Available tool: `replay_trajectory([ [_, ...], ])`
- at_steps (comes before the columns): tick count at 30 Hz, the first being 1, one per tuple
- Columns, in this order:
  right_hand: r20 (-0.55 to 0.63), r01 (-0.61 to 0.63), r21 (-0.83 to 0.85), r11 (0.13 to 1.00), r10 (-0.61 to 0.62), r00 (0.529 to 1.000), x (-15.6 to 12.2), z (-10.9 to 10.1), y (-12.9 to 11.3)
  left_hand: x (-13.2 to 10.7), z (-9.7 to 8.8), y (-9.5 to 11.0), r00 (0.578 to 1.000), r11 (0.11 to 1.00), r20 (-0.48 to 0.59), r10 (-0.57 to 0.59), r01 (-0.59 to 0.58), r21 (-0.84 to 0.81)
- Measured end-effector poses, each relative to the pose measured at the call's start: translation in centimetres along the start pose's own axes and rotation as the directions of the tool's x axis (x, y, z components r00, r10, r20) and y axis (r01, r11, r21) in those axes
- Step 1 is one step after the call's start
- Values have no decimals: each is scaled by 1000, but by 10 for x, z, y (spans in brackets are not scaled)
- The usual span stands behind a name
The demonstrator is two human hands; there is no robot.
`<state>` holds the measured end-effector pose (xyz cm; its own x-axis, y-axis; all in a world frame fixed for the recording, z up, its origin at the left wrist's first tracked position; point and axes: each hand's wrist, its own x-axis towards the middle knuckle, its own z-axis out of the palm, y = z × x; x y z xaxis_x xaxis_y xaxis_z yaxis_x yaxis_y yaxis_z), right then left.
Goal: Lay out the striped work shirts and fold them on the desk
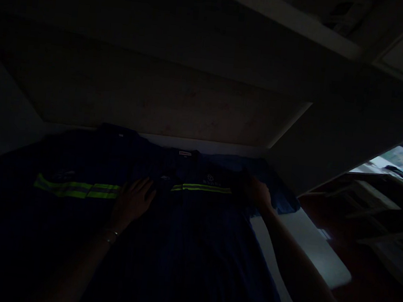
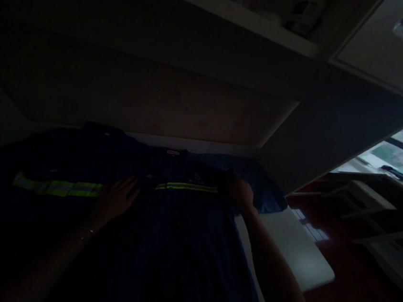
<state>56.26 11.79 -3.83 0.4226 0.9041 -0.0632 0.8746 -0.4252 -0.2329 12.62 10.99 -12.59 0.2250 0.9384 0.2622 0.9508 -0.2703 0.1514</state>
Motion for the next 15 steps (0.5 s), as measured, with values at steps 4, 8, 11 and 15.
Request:
replay_trajectory([
  [4, 76, 238, -136, 962, -229, 970, -30, 12, -42, -2, -1, 0, 1000, 1000, 13, -10, 11, -23],
  [8, 195, 373, 41, 927, -373, 907, -45, 31, -61, -2, -1, 1, 1000, 999, 1, -18, 18, -44],
  [11, 158, 356, 232, 905, -396, 905, -61, 30, -53, -1, -19, 10, 996, 998, -85, -29, 25, -50],
  [15, 171, 114, 654, 748, -292, 941, -116, 12, -3, -37, -76, 34, 975, 946, -218, -46, -28, -322],
])
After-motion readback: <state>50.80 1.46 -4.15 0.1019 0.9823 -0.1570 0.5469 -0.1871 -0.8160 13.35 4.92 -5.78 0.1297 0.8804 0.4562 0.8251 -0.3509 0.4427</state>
